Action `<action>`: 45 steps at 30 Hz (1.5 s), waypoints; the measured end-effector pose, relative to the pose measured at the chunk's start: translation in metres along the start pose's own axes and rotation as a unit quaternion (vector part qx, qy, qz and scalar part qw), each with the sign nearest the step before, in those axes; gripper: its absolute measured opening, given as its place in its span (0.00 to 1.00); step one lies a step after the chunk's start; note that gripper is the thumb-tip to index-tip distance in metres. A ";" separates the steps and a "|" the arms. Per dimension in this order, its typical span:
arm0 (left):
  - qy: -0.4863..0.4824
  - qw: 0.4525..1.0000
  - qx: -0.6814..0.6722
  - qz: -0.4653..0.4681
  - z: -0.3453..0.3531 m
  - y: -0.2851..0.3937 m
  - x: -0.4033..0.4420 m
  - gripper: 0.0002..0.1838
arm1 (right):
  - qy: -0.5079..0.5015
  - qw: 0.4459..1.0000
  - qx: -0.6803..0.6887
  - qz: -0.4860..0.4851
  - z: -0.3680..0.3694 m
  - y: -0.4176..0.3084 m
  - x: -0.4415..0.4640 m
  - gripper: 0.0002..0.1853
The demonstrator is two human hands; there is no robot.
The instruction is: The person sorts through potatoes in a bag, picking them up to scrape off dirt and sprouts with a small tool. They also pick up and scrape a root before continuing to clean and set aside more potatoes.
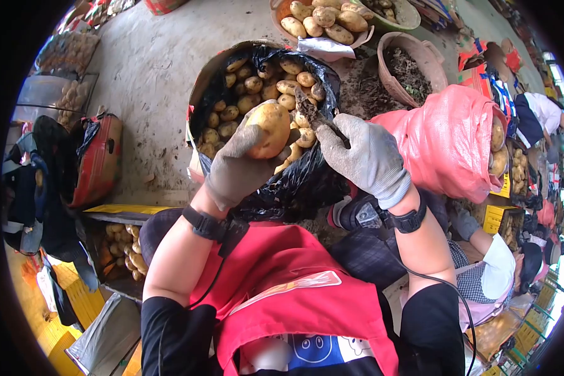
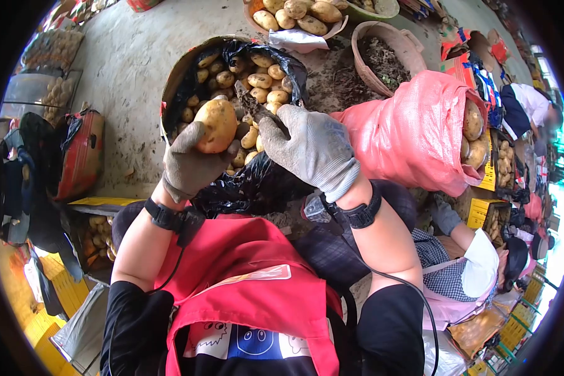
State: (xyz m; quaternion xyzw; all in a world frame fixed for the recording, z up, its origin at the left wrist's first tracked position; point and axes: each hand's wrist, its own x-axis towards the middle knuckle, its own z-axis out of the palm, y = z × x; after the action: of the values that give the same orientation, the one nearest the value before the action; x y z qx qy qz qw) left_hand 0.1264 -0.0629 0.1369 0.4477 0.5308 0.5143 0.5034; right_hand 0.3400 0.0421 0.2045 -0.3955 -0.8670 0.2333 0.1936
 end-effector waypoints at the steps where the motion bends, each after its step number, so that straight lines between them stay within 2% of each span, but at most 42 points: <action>1: -0.046 0.980 -0.187 -0.042 0.002 0.000 0.002 0.34 | -0.017 0.999 0.040 0.006 -0.003 -0.002 -0.001 0.14; 2: -0.049 0.980 -0.187 -0.042 0.002 0.001 0.003 0.34 | -0.014 0.999 0.040 0.008 -0.002 -0.002 -0.003 0.14; 4: -0.048 0.987 -0.151 0.027 0.004 0.006 0.002 0.36 | -0.042 0.998 0.041 0.001 0.002 -0.002 -0.009 0.14; 5: -0.064 0.924 -0.376 -0.005 0.006 0.005 0.002 0.37 | -0.028 0.999 0.043 -0.007 0.004 -0.005 -0.010 0.14; 6: -0.064 0.924 -0.376 -0.006 0.006 0.005 0.002 0.37 | -0.028 0.999 0.044 -0.006 0.004 -0.010 -0.011 0.14; 8: -0.046 0.908 -0.410 -0.067 0.005 0.009 0.002 0.39 | -0.062 0.997 0.026 -0.048 0.002 -0.019 -0.012 0.17; 9: -0.045 0.909 -0.410 -0.064 0.005 0.011 0.002 0.39 | -0.074 0.993 0.015 -0.089 0.001 -0.019 -0.015 0.13; 10: -0.033 0.941 -0.335 -0.033 0.005 0.014 0.002 0.41 | -0.073 0.993 0.015 -0.093 -0.001 -0.018 -0.012 0.13; 11: -0.021 0.966 -0.257 -0.004 0.004 0.016 0.002 0.42 | -0.057 0.995 0.061 -0.046 -0.003 -0.017 -0.011 0.13; 12: -0.021 0.966 -0.258 -0.004 0.004 0.017 0.003 0.42 | -0.042 0.994 0.105 0.003 -0.006 -0.016 -0.010 0.12; 13: -0.003 0.983 -0.184 0.013 0.003 0.017 0.008 0.43 | -0.037 0.995 0.087 0.024 -0.010 -0.013 -0.007 0.12; 14: 0.015 0.994 -0.108 0.030 0.004 0.018 0.010 0.44 | -0.020 0.997 0.074 0.003 -0.008 -0.004 -0.006 0.12; 15: 0.042 0.998 -0.026 0.048 0.005 0.023 0.010 0.45 | -0.030 0.998 0.049 0.009 -0.007 -0.001 -0.006 0.12; 16: 0.042 0.998 -0.028 0.049 0.007 0.024 0.009 0.45 | -0.041 0.999 0.026 0.014 -0.006 0.000 -0.007 0.13; 19: 0.076 0.981 0.135 0.114 0.010 0.021 0.003 0.46 | -0.040 0.999 -0.010 0.000 -0.002 -0.010 -0.011 0.14; 20: 0.077 0.981 0.135 0.113 0.007 0.014 0.002 0.46 | -0.041 0.999 -0.010 -0.001 0.000 -0.013 -0.013 0.14; 22: 0.082 0.959 0.203 0.182 0.003 0.002 0.003 0.51 | -0.123 0.989 -0.061 -0.060 0.003 -0.018 -0.016 0.14; 23: 0.072 0.971 0.158 0.163 0.004 0.001 0.003 0.53 | -0.123 0.990 -0.046 -0.060 0.007 -0.018 -0.019 0.14; 27: 0.096 0.961 0.191 0.174 0.008 0.011 0.000 0.54 | -0.049 0.999 0.010 0.012 -0.006 -0.017 -0.009 0.14; 30: 0.091 0.977 0.117 0.152 0.010 0.017 -0.004 0.54 | -0.031 0.999 0.010 -0.013 -0.005 -0.008 -0.009 0.14; 32: 0.084 0.963 0.204 0.153 0.007 0.016 -0.006 0.54 | -0.043 0.998 -0.046 -0.031 -0.004 -0.018 -0.015 0.15; 33: 0.084 0.944 0.257 0.192 0.004 0.018 -0.007 0.55 | -0.055 0.997 -0.025 -0.043 -0.004 -0.027 -0.017 0.17; 34: 0.070 0.958 0.223 0.166 0.006 0.028 -0.012 0.55 | -0.087 0.993 -0.054 -0.063 -0.004 -0.031 -0.020 0.16; 36: 0.088 0.944 0.260 0.183 0.001 0.032 -0.026 0.53 | -0.138 0.985 -0.005 -0.102 -0.007 -0.037 -0.020 0.16; 37: 0.092 0.941 0.266 0.186 -0.003 0.041 -0.035 0.53 | -0.110 0.990 0.010 -0.091 -0.008 -0.039 -0.018 0.16; 38: 0.108 0.933 0.288 0.186 -0.009 0.055 -0.046 0.48 | -0.081 0.993 0.026 -0.079 -0.008 -0.041 -0.014 0.15; 39: 0.124 0.925 0.308 0.184 -0.016 0.071 -0.060 0.43 | -0.059 0.992 0.100 -0.055 -0.009 -0.038 -0.009 0.14; 40: 0.116 0.945 0.289 0.099 -0.025 0.102 -0.079 0.43 | -0.032 0.991 0.130 -0.033 -0.018 -0.041 -0.004 0.19; 41: 0.146 0.974 0.157 0.075 -0.042 0.109 -0.102 0.43 | -0.041 0.986 0.163 0.010 -0.022 -0.035 -0.001 0.18; 42: 0.186 0.971 0.135 0.063 -0.064 0.125 -0.128 0.40 | -0.050 0.978 0.197 0.056 -0.025 -0.028 0.001 0.18; 44: 0.276 0.944 0.145 0.108 -0.121 0.143 -0.181 0.33 | -0.040 0.947 0.306 0.090 -0.027 -0.022 -0.002 0.17; 45: 0.340 0.931 0.074 0.113 -0.157 0.135 -0.216 0.31 | -0.035 0.952 0.294 0.083 -0.029 -0.019 -0.003 0.16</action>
State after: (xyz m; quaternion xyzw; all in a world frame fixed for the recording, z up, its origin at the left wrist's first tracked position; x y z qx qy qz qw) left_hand -0.0154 -0.2826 0.2817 0.3389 0.6523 0.6488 0.1967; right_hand 0.3453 0.0358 0.2384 -0.3830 -0.7306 0.5068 0.2506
